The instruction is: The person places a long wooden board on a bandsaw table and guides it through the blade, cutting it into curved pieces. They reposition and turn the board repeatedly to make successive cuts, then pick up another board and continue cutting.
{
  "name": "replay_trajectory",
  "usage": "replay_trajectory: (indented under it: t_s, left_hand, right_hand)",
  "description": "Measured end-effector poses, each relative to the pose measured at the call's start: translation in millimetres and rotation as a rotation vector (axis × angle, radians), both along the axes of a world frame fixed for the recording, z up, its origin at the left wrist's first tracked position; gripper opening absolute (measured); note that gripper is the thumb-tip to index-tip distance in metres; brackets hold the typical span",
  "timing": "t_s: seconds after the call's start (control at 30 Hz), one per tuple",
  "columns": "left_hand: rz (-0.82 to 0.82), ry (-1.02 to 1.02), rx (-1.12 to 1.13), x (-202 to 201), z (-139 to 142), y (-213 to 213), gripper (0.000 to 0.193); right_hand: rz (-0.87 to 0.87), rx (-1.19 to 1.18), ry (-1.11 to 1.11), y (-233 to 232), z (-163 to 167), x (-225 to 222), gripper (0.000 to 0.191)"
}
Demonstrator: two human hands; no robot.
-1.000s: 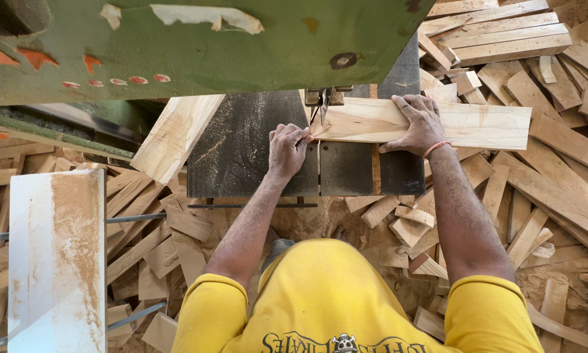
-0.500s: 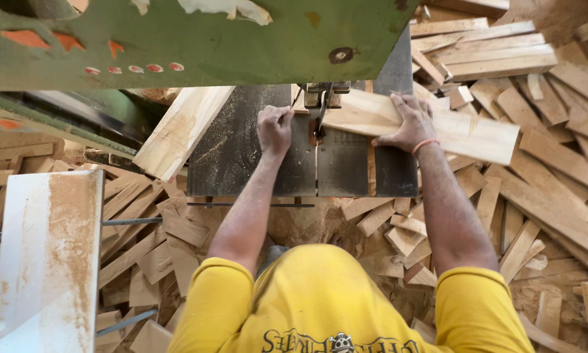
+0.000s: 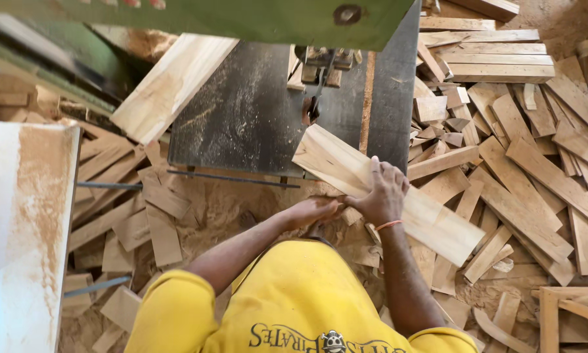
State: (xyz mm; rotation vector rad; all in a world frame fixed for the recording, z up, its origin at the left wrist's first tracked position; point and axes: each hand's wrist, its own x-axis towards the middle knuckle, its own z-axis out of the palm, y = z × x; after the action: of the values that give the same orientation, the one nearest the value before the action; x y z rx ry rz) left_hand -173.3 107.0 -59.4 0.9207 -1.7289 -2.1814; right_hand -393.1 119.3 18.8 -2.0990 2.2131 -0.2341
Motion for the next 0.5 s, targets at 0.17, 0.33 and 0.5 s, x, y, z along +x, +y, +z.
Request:
replay_trajectory:
  t_s: [0.17, 0.33, 0.5]
  left_hand:
    - [0.283, 0.259, 0.558, -44, -26, 26, 0.06]
    - [0.231, 0.212, 0.493, -19, -18, 36, 0.057]
    - [0.249, 0.161, 0.413, 13, -5, 25, 0.054]
  right_hand:
    - [0.013, -0.065, -0.105, 40, -15, 15, 0.114]
    - [-0.014, 0.106, -0.434, 126, -27, -24, 0.123]
    - [-0.341, 0.611, -0.763, 254, -49, -52, 0.05]
